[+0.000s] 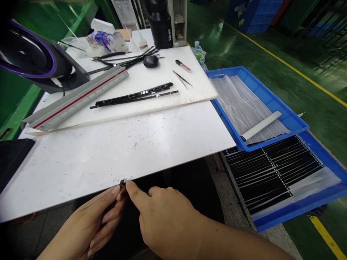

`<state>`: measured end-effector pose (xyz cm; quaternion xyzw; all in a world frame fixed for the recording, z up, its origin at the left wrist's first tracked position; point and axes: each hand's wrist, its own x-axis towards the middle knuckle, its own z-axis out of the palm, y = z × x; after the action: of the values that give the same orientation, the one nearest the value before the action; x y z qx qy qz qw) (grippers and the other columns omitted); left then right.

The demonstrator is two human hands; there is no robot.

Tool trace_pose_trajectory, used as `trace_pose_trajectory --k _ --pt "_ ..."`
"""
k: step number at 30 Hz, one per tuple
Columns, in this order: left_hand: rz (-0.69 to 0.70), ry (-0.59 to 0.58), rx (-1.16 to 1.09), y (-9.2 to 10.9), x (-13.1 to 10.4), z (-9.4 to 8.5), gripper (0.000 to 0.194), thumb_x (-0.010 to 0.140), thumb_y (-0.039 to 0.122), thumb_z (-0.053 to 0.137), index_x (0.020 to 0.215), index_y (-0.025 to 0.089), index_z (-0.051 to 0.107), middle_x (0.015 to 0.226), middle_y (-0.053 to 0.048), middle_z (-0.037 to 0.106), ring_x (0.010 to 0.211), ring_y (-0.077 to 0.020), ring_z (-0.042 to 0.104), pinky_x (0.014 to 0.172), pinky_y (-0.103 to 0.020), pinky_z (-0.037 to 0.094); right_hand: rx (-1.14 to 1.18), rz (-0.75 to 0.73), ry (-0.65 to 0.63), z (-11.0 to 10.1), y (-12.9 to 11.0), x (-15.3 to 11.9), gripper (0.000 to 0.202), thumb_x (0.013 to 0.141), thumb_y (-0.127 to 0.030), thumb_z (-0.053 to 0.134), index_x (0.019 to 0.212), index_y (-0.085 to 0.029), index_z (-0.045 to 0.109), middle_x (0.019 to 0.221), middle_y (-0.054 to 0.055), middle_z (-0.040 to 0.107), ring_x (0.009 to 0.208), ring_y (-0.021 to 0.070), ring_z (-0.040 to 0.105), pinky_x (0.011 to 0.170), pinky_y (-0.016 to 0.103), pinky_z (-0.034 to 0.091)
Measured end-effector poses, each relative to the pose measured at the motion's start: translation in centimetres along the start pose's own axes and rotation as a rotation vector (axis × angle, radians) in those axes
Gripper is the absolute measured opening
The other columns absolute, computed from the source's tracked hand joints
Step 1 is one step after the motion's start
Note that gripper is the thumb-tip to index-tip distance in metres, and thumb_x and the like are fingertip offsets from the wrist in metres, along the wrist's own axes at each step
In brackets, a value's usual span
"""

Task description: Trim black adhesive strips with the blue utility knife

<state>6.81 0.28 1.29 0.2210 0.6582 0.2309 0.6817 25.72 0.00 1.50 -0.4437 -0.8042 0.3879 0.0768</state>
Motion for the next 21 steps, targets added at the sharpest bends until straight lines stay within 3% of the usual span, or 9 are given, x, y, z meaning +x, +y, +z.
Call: trace_pose_trajectory --k 10,21 --pt "-0.025 -0.022 0.023 0.15 0.07 -0.06 0.056 0.074 0.07 0.065 0.057 0.02 0.048 0.041 0.008 0.034 0.032 -0.0034 0.018 0.028 -0.014 0.017 0.003 0.009 -0.004 -0.13 -0.14 -0.11 0.067 0.091 -0.015 0.038 0.157 -0.023 0.026 0.09 0.007 0.067 0.071 0.0222 0.065 0.062 0.032 0.045" --pt "-0.012 0.005 0.003 0.14 -0.04 -0.05 0.051 0.071 0.068 0.069 0.063 0.02 0.054 0.044 0.008 0.039 0.032 -0.0032 0.02 0.028 -0.015 0.019 -0.007 0.004 0.01 0.23 -0.14 0.02 0.067 0.092 -0.015 0.037 0.157 -0.022 0.027 0.088 0.006 0.066 0.066 0.0203 0.061 0.059 0.03 0.042"
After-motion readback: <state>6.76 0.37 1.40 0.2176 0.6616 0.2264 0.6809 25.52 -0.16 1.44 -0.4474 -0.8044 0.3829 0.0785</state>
